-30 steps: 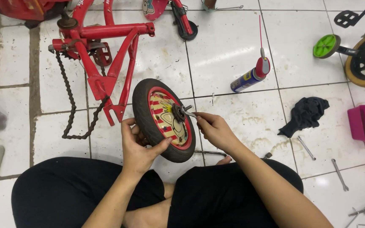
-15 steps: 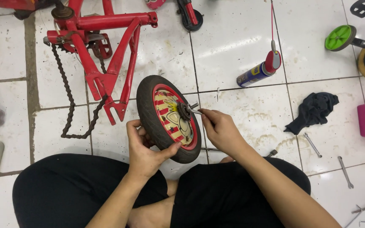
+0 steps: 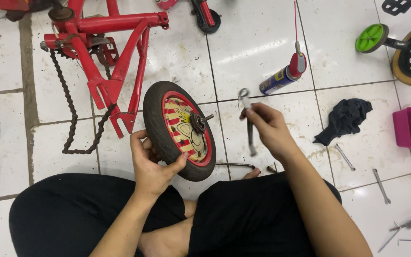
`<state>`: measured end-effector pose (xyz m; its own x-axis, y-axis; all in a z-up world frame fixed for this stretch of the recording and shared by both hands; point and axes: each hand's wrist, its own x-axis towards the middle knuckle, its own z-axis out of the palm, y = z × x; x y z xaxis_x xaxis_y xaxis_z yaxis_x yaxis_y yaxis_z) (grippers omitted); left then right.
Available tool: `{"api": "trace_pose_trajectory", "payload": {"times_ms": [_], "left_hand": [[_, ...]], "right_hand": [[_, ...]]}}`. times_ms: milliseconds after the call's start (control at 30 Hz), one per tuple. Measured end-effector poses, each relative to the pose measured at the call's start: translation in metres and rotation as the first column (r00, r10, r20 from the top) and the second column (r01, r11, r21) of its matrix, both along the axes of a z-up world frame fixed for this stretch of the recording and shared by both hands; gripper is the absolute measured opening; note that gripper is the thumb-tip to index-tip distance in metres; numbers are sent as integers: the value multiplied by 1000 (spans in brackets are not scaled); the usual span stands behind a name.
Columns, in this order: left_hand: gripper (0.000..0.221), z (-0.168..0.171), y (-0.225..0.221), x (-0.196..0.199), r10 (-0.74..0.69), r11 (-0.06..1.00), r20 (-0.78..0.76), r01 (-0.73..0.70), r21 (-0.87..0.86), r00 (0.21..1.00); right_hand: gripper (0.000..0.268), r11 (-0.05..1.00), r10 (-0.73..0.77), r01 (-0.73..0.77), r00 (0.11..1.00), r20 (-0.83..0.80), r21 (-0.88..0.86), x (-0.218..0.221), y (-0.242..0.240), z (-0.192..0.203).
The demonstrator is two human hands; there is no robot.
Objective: Using a wrench to remove nuts and washers from the axle of a small bicycle wheel for disassembly.
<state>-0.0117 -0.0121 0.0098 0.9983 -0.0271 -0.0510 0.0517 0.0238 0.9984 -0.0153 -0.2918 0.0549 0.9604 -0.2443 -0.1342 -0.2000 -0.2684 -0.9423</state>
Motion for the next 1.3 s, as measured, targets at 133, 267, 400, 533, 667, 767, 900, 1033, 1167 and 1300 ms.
{"api": "trace_pose_trajectory", "payload": {"times_ms": [133,267,400,533,667,767,900,1033,1167,1300], "left_hand": [[88,5,-4,0,-6,1000,7,6,9,1000],[87,4,-2,-2,6,1000,-2,-6,-14,1000],[88,2,-1,-2,14,1000,-25,-15,-26,1000],[88,1,-2,-4,21,998,-37,-24,-61,999],[89,2,-7,-3,24,997,-47,-28,-75,999],[90,0,-8,-7,26,997,-60,-30,-73,998],[92,6,-10,-5,14,998,-62,-18,-62,998],[92,5,-12,-7,15,998,-62,-19,-53,998],[94,4,-12,-9,2,1000,-43,-3,-30,999],[94,3,-14,-10,13,1000,-42,-13,-8,999]], "right_hand": [[21,996,68,-58,987,145,-69,-1,-31,0],[42,853,214,-270,962,172,446,-7,-43,12],[46,974,26,45,952,-306,223,6,-11,32],[27,1000,7,-6,947,-320,6,-1,-13,5],[44,982,77,-127,945,-317,-140,-9,-17,18],[46,947,137,-225,928,-346,-228,-22,-11,37],[47,928,233,-326,885,-404,-179,-29,0,50],[48,928,255,-342,872,-418,-146,-27,2,45],[48,914,288,-382,848,-445,-137,-26,4,46],[47,907,301,-403,822,-483,-121,-26,7,60]]}}
